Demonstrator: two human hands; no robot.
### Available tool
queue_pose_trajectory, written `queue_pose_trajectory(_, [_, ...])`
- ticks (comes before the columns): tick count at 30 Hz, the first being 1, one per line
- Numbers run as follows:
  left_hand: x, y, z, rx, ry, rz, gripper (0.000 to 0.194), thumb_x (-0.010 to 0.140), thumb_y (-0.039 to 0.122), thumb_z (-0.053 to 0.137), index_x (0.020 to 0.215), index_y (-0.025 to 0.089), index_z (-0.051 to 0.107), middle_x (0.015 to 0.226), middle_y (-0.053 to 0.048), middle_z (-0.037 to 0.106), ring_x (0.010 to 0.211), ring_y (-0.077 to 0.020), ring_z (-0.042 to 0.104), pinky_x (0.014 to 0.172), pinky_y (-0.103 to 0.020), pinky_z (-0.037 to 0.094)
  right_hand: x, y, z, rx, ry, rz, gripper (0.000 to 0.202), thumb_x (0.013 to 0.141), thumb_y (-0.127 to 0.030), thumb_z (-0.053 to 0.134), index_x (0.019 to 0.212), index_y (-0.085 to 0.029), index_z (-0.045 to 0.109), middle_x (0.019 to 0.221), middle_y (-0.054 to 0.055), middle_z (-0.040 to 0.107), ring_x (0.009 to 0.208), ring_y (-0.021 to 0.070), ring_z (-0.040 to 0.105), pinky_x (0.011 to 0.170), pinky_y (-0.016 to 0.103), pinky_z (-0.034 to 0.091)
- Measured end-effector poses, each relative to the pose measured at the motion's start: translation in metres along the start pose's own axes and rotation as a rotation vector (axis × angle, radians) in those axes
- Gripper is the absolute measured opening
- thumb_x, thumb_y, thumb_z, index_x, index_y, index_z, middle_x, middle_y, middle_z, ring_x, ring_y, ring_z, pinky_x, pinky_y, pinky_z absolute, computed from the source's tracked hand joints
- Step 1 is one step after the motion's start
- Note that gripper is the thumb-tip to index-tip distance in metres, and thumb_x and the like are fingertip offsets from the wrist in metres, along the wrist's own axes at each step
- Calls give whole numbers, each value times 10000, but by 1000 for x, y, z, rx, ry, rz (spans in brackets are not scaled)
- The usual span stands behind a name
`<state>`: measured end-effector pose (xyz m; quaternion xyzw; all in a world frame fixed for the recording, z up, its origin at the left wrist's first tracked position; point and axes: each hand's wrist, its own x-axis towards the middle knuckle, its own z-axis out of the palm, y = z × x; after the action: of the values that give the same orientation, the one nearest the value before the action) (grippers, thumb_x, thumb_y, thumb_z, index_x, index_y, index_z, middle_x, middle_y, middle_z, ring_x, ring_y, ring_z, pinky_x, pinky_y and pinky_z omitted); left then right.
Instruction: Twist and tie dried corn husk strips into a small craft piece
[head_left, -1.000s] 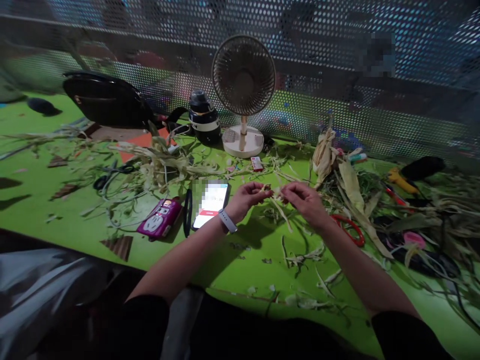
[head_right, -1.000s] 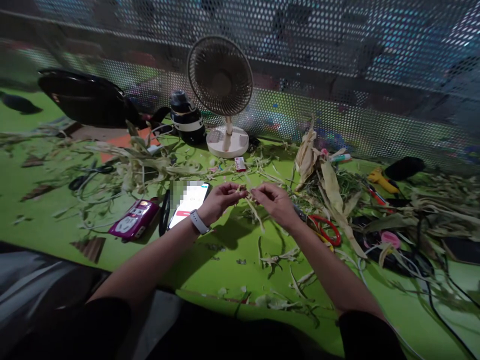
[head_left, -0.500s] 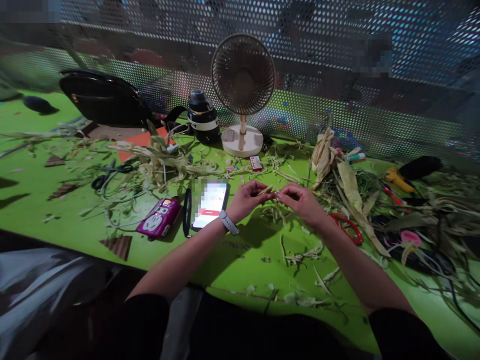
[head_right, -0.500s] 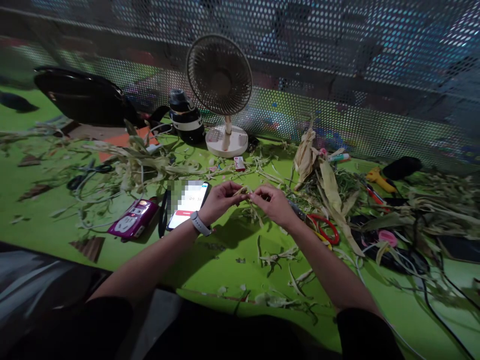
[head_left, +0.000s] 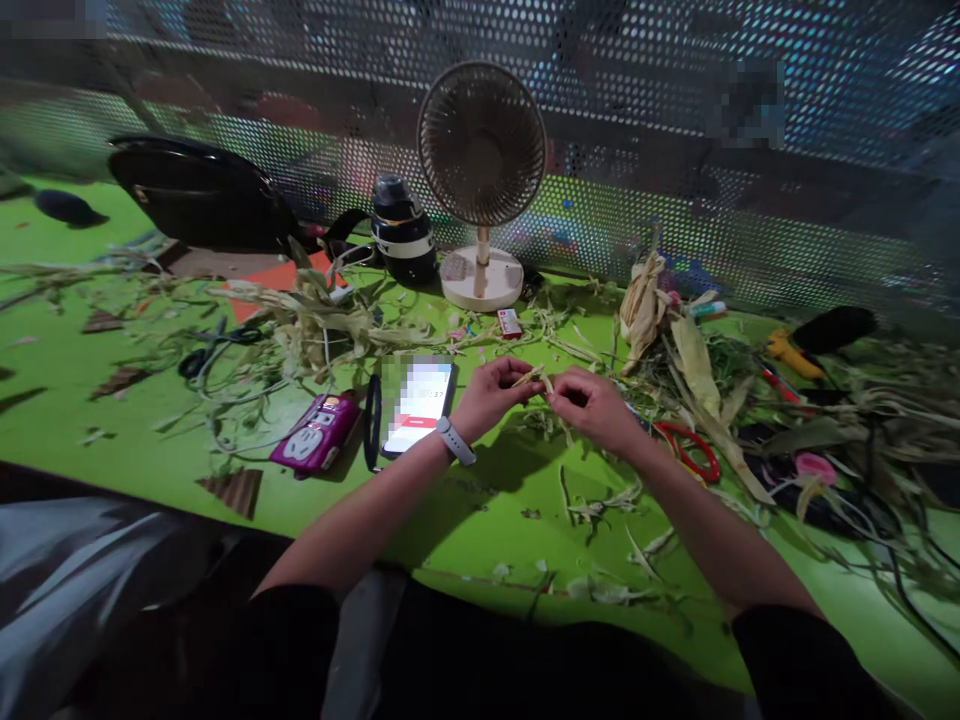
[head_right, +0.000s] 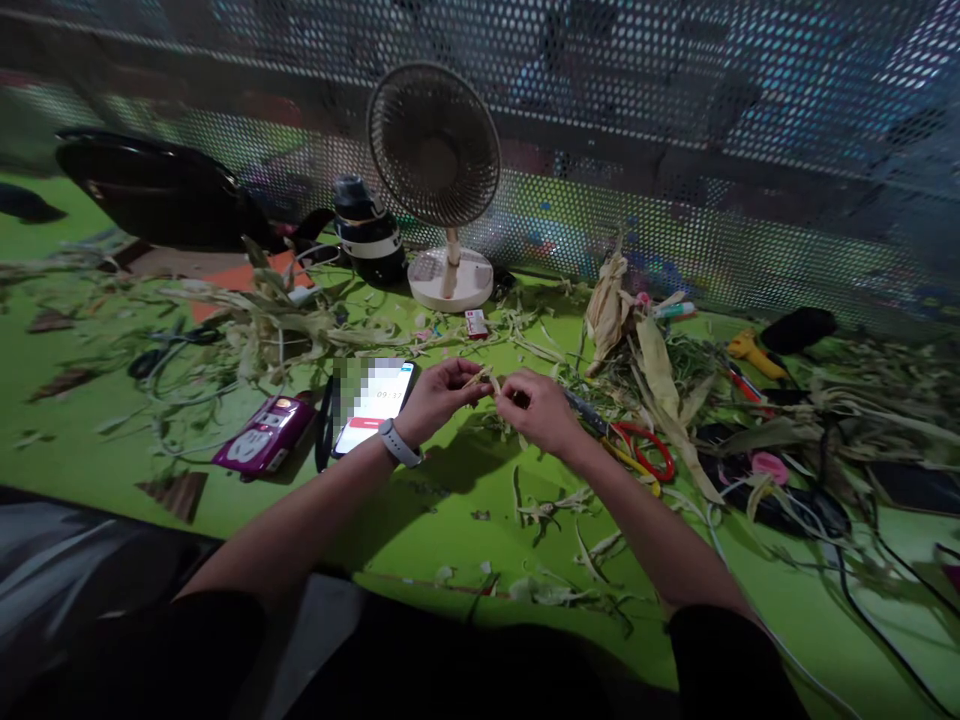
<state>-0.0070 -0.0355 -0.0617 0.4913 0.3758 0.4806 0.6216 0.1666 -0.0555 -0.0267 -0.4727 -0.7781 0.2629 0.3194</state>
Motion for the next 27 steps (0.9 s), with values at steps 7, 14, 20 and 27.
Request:
queue_pose_trajectory(7, [1,-1,0,42,-27,15,465,558,388,830,847,123,580,666,6,652,579,-67,574,568,-195,452,-1,-2,-3,-54,-63,-17,173,821,-269,523,681,-176,565,664,0,547,595,111,452,574,245,331])
queue_pose_trajectory(14, [1,-1,-1,49,-13,28,457,580,404,818,859,127,584,645,20,627,567,-64,558,564,-195,452,-2,0,-5,-48,-29,54,273,883,-415,508,862,-179,643,729,20,641,622,129,526,592,258,372])
queue_pose_trajectory(20, [1,2,-2,77,-45,30,468,556,441,821,825,128,600,692,0,638,581,-72,558,568,-208,460,-1,4,-5,18,19,70,243,846,-441,580,846,-198,596,763,30,654,680,156,582,633,285,431])
queue_pose_trajectory(27, [-1,-1,-2,211,-109,152,389,647,444,765,822,128,619,761,-36,660,671,-105,593,637,-232,479,1,5,-2,350,-2,247,376,762,-509,647,930,-212,490,668,-35,594,543,134,591,517,262,469])
